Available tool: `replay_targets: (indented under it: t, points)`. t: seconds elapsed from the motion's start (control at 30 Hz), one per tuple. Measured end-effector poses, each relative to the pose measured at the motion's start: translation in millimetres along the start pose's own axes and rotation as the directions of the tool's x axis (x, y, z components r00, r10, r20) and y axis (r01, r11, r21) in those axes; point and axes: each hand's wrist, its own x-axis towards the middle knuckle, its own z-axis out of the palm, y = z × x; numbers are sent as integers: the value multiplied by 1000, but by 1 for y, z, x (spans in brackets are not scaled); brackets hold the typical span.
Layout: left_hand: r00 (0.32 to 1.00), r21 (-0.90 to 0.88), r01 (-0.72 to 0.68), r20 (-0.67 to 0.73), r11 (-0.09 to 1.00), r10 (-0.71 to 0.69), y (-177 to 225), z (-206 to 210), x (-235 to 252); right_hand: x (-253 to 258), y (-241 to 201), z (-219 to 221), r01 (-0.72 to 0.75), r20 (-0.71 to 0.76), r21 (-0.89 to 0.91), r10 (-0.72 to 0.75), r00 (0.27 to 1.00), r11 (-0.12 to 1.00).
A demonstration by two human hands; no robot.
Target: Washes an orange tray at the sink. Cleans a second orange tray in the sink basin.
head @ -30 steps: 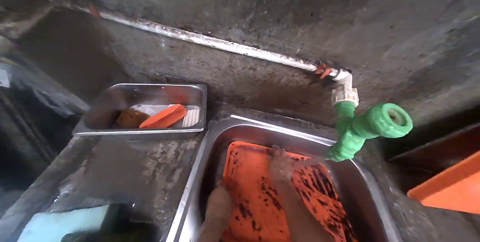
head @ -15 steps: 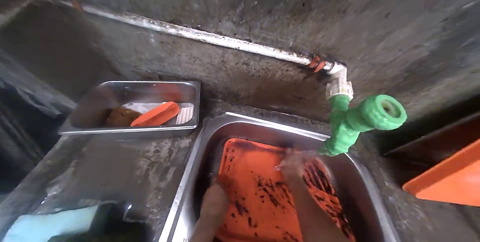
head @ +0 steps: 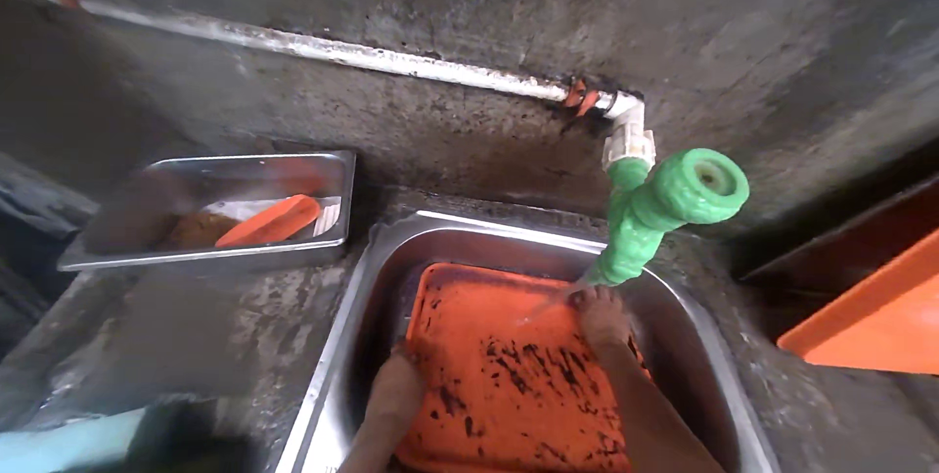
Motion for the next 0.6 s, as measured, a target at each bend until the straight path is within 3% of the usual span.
replay_targets:
  t: [0.13, 0.27, 0.33, 0.47, 0.53, 0.6]
  points:
    - [1000, 1, -10, -25, 1000, 10, -1, 0, 0, -22, -13, -17, -135, 108, -24, 137, 985, 991]
    - [999, 1, -40, -35, 999, 40, -4, 0, 0, -108, -41, -28, 93, 317, -35, -77, 945, 995]
    - [999, -4, -30, -36, 1000, 30, -5, 1, 1, -122, -28, -19, 136, 303, -37, -119, 946, 990]
    - [999, -43, -27, -40, 999, 25, -5, -3, 2, -66, -1, -5, -72, 130, -50, 78, 988, 996]
    - [998, -194, -37, -54, 980, 27, -12, -6, 9, -62, -20, -6, -142, 97, -21, 144, 985, 990]
    - [998, -368, -51, -43, 928, 38, -22, -11, 14, -81, -50, -11, -43, 137, 55, 35, 990, 998]
